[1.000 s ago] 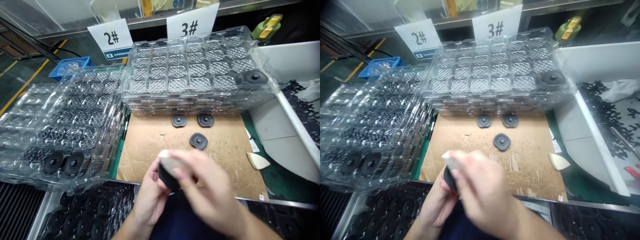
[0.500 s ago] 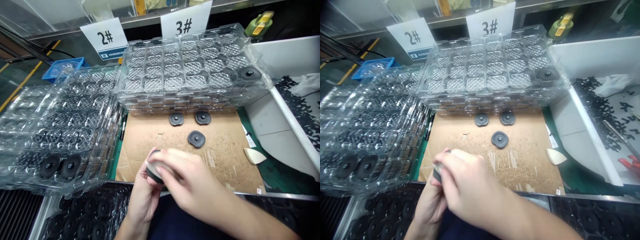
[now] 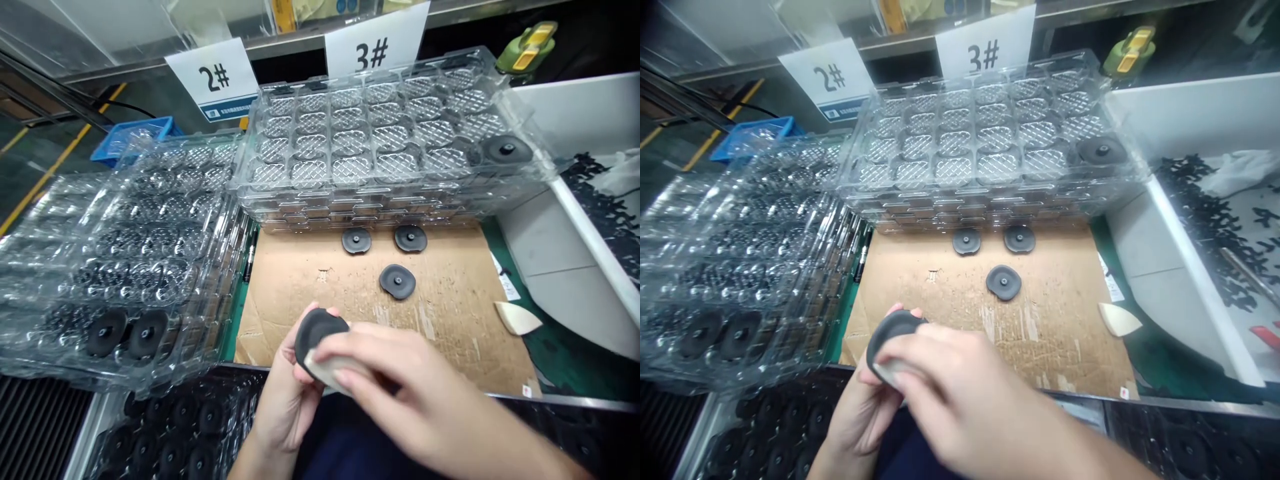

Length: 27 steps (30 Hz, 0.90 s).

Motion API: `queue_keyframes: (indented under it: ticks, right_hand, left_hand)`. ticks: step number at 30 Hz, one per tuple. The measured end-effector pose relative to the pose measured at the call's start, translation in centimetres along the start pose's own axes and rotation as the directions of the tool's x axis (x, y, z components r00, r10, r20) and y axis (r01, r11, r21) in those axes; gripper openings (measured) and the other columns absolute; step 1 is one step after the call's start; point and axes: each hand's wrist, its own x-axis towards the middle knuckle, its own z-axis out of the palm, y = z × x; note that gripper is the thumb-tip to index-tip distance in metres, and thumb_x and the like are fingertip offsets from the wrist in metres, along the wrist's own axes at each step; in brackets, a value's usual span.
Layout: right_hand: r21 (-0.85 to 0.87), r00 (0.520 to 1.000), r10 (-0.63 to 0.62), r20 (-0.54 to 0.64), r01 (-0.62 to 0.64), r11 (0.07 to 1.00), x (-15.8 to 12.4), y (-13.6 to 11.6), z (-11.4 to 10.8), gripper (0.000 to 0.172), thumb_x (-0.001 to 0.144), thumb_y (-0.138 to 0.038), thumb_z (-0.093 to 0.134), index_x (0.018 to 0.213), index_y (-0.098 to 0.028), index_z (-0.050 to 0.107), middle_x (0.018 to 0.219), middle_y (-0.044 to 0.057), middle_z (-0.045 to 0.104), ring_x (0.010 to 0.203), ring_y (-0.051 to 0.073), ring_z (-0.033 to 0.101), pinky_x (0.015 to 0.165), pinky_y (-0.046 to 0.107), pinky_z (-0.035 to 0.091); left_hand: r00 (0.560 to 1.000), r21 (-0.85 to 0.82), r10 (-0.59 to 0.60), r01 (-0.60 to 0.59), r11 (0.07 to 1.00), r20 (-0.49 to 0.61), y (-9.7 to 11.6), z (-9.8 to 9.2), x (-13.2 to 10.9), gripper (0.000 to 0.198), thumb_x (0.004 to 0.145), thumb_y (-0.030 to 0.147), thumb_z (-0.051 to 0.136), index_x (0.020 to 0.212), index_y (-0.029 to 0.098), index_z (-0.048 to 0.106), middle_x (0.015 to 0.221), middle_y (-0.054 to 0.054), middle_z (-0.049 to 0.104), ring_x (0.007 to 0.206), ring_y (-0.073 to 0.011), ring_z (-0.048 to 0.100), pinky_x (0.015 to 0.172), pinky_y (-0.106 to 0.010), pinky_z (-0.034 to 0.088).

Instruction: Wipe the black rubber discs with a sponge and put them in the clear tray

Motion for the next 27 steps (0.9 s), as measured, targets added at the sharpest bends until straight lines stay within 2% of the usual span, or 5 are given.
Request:
queue_keyframes:
  ticks: [10, 14, 18, 21, 27]
  right_hand:
    - [0.275, 0.846, 0.437, -0.306, -0.361, 0.891, -3.4, 5.6, -1.1, 0.025, 0.083, -0.037, 0.052, 0.104, -0.024, 0.059, 0.097, 0.002, 0.066, 0.081, 0.016, 0.063, 0.065, 0.021, 0.050]
    - [0.140, 0.916, 0.225, -0.334, -0.187, 0.972, -2.7, 2.3, -0.6, 0.026, 0.086, -0.027, 0.050, 0.111, -0.029, 0.054, 0.105, 0.000, 0.062, 0.090, 0.014, 0.060, 0.073, 0.021, 0.049]
    - [-0.045, 0.997, -0.042, -0.057, 0.040, 0.998, -1.0, -0.6, -0.4, 0.027, 0.086, -0.014, 0.044, 0.110, -0.024, 0.055, 0.096, 0.000, 0.062, 0.085, 0.013, 0.058, 0.076, 0.023, 0.046]
    - [-0.102, 0.995, 0.001, 0.105, 0.010, 0.995, 0.0, -1.1, -0.4, 0.024, 0.086, -0.011, 0.042, 0.100, -0.023, 0.058, 0.089, -0.002, 0.062, 0.080, 0.011, 0.057, 0.073, 0.023, 0.045]
    - [-0.085, 0.994, -0.006, 0.110, 0.015, 0.996, 0.2, -1.0, -0.3, 0.025, 0.085, -0.010, 0.043, 0.100, -0.023, 0.058, 0.089, -0.002, 0.061, 0.081, 0.009, 0.056, 0.074, 0.021, 0.043]
  left_hand:
    - [0.993, -0.100, -0.071, 0.081, 0.992, 0.099, -0.2, 0.0, -0.2, 0.046, 0.068, 0.035, 0.066, 0.113, 0.028, 0.058, 0.119, -0.002, 0.060, 0.106, -0.0260, 0.057, 0.092, -0.032, 0.046]
    - [0.997, -0.074, -0.053, 0.057, 0.996, 0.054, -0.4, 0.6, -0.1, 0.040, 0.071, 0.031, 0.066, 0.111, 0.029, 0.060, 0.115, -0.001, 0.063, 0.106, -0.0195, 0.057, 0.093, -0.028, 0.044]
    - [0.996, 0.020, -0.085, 0.085, 0.996, 0.001, -0.7, 0.3, -0.3, 0.043, 0.068, 0.029, 0.070, 0.110, 0.028, 0.060, 0.115, -0.002, 0.063, 0.110, -0.0196, 0.054, 0.096, -0.028, 0.041]
    - [0.998, 0.057, -0.057, 0.059, 0.997, -0.034, -0.8, -0.2, -0.5, 0.046, 0.065, 0.024, 0.072, 0.109, 0.029, 0.061, 0.115, -0.002, 0.063, 0.113, -0.0222, 0.052, 0.099, -0.032, 0.038]
    - [0.996, 0.072, -0.052, 0.058, 0.996, -0.073, -0.5, -0.4, -0.7, 0.054, 0.055, 0.032, 0.078, 0.106, 0.029, 0.063, 0.112, -0.002, 0.065, 0.109, -0.0224, 0.054, 0.096, -0.030, 0.040]
